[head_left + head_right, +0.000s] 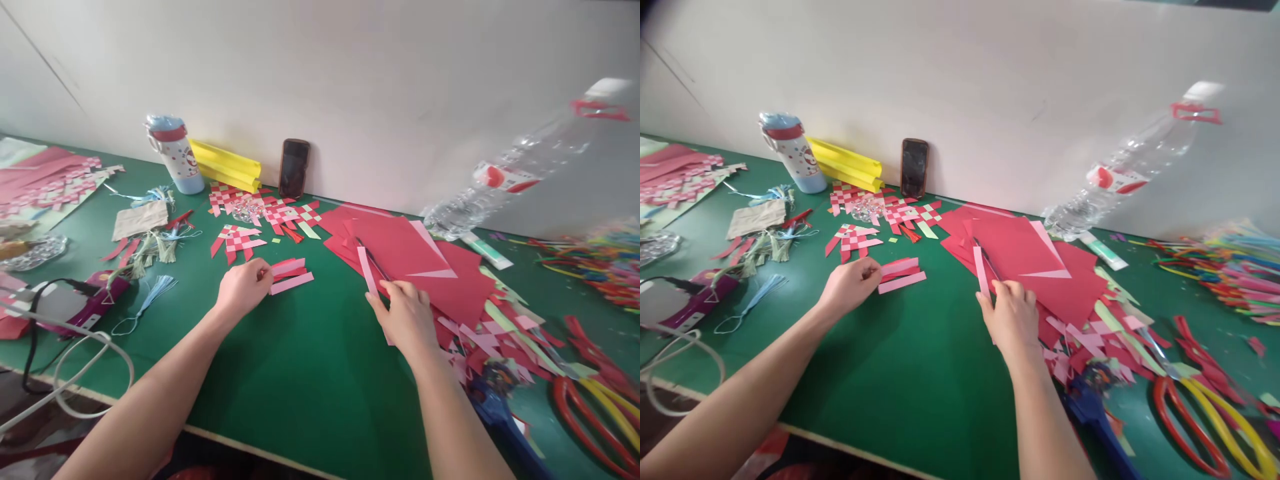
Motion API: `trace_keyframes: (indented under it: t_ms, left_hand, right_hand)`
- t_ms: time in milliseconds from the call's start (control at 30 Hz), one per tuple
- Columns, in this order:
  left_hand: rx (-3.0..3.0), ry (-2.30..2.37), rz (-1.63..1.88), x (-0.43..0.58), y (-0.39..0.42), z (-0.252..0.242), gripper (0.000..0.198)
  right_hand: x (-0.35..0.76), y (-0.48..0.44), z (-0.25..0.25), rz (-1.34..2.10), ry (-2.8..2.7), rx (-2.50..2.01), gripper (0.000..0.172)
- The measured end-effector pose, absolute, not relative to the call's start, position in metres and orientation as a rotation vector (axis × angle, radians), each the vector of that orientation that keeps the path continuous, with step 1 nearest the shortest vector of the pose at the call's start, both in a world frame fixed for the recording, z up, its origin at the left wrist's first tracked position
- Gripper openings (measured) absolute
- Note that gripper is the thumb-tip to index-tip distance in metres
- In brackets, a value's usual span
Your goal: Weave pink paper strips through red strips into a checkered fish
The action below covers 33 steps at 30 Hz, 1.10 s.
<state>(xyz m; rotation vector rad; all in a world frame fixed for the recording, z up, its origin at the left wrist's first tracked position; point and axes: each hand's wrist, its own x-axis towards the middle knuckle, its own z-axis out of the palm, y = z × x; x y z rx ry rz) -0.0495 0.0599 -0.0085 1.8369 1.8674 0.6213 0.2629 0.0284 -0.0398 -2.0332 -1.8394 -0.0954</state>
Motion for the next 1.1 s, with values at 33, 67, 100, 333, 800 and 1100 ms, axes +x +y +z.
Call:
trace_keyframes:
  t_ms: [33, 67, 100, 333, 800, 1100]
  left_hand:
    - [1.843, 1.89, 0.594, -0.05, 0.062, -0.01, 0.015]
    - [1.847, 1.908, 0.573, -0.051, 0.063, -0.011, 0.017]
    - [1.85, 1.921, 0.559, -0.051, 0.064, -0.012, 0.02]
    - [1.85, 1.939, 0.584, -0.05, 0.062, -0.009, 0.052]
    - [2.352, 1.28, 0.591, -0.019, 0.028, -0.023, 0.025]
    - [2.309, 1.372, 0.556, -0.02, 0.029, -0.02, 0.029]
  right_hand:
    - [0.262, 0.027, -0.041, -0.145, -1.895, -2.055, 0.035]
    - [0.261, 0.026, -0.042, -0.174, -1.938, -2.065, 0.034]
    - [0.26, 0.025, -0.042, -0.176, -1.961, -2.061, 0.034]
    - [0.26, 0.026, -0.041, -0.076, -1.978, -2.015, 0.024]
    - [0.26, 0.025, -0.038, 0.104, -1.939, -1.976, 0.017]
    - [0.259, 0.024, -0.034, 0.21, -1.944, -1.975, 0.013]
